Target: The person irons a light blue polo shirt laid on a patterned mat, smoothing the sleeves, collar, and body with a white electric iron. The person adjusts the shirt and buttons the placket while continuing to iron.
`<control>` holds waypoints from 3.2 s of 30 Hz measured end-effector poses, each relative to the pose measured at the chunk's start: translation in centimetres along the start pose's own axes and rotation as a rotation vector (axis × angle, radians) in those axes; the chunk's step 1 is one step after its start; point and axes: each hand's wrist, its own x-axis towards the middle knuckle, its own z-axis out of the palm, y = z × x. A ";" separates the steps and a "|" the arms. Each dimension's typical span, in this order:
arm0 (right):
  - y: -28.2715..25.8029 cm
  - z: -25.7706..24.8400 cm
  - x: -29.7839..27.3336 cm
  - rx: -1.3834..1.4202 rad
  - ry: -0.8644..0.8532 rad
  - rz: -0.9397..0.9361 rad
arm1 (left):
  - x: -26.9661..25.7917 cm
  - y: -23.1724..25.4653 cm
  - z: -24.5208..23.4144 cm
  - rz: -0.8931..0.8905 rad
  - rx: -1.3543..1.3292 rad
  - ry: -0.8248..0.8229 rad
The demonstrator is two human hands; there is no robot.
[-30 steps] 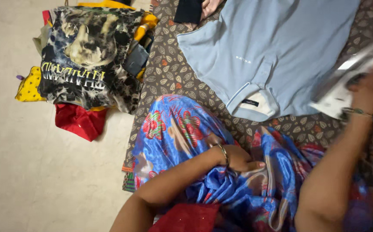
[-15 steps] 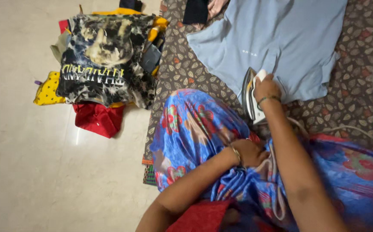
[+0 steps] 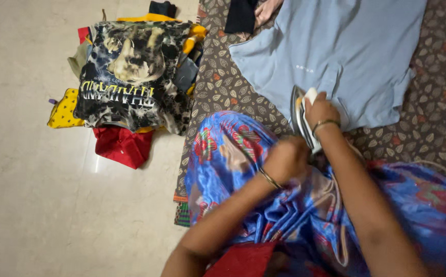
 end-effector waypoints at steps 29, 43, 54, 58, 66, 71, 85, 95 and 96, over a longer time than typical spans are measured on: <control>0.5 -1.3 -3.0 0.016 0.056 0.103 | 20.4 -34.0 0.6 -1.168 -0.560 0.552; -0.1 -0.8 -1.2 -0.004 0.134 0.131 | 22.5 -33.4 -2.3 -0.753 -0.868 0.991; 0.8 0.0 -3.6 0.020 0.013 -0.055 | 23.2 -22.1 -6.5 -0.722 0.170 1.058; 0.0 1.1 -4.7 0.079 -0.050 -0.088 | 21.9 -20.1 -4.2 -0.472 -0.183 0.831; -0.4 -0.1 -1.7 0.013 0.146 0.009 | 19.4 -17.1 -3.6 -0.405 -0.306 0.668; 2.0 -3.2 -1.2 0.135 0.131 0.085 | 18.2 -14.5 -2.6 -0.370 -0.168 0.447; 10.5 -8.5 -0.7 0.254 0.529 0.128 | 20.2 -14.6 10.2 0.142 0.137 -0.118; 8.9 -7.8 0.7 0.375 0.443 0.170 | 21.0 -14.4 11.0 0.081 0.080 0.039; 9.0 -7.7 0.7 0.347 0.453 0.160 | 21.2 -14.4 11.1 0.077 0.074 0.030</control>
